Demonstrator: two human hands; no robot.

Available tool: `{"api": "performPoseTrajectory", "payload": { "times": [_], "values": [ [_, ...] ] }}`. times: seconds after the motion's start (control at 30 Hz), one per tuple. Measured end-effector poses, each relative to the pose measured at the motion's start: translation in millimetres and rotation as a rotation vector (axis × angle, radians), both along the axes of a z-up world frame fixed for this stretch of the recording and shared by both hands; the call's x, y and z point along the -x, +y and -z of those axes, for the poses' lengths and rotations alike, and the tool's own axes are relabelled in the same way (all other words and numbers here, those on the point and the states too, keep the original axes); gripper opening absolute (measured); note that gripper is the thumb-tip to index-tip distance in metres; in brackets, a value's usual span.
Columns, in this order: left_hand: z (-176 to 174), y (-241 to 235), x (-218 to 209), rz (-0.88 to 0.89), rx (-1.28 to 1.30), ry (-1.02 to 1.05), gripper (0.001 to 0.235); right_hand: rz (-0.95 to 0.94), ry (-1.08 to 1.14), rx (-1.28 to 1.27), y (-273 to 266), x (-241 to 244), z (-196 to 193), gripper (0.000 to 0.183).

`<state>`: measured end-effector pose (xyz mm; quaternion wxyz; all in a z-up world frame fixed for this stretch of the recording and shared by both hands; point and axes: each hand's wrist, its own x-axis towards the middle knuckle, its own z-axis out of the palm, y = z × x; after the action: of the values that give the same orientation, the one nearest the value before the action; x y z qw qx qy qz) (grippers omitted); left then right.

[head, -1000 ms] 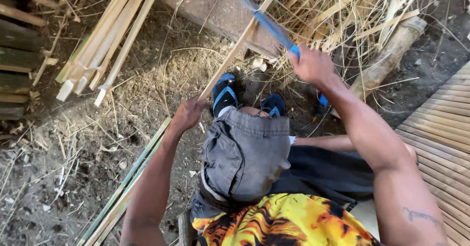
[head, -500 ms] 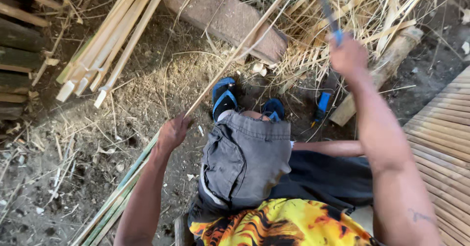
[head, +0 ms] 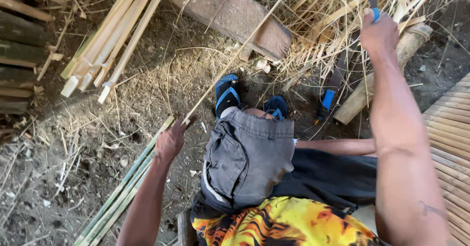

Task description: The person uses a machete to split long bamboo poles into thin strips. They repeatedly strike the bamboo against a wooden block to separate it into smaller pieces.

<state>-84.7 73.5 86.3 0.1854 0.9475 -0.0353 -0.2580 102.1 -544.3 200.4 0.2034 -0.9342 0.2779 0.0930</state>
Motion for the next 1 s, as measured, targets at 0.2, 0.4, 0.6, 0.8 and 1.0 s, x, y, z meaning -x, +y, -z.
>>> {"api": "performPoseTrajectory", "payload": {
  "times": [0.2, 0.4, 0.6, 0.8, 1.0],
  "values": [
    [4, -44, -26, -0.024, -0.05, 0.201, 0.03, -0.53, 0.285, 0.0, 90, 60, 6, 0.05],
    [-7, -28, -9, -0.077, -0.033, 0.189, 0.028, -0.689, 0.194, 0.104, 90, 53, 30, 0.044],
    [46, -4, -4, -0.051, -0.063, 0.215, 0.026, -0.333, 0.135, 0.281, 13, -9, 6, 0.055],
    [67, 25, 11, 0.039, 0.025, -0.105, 0.028, -0.245, 0.081, 0.228, -1, 15, 7, 0.054],
    [29, -32, -32, -0.039, 0.143, -0.095, 0.047, -0.411, -0.025, 0.232, 44, 61, 51, 0.048]
  ]
}}
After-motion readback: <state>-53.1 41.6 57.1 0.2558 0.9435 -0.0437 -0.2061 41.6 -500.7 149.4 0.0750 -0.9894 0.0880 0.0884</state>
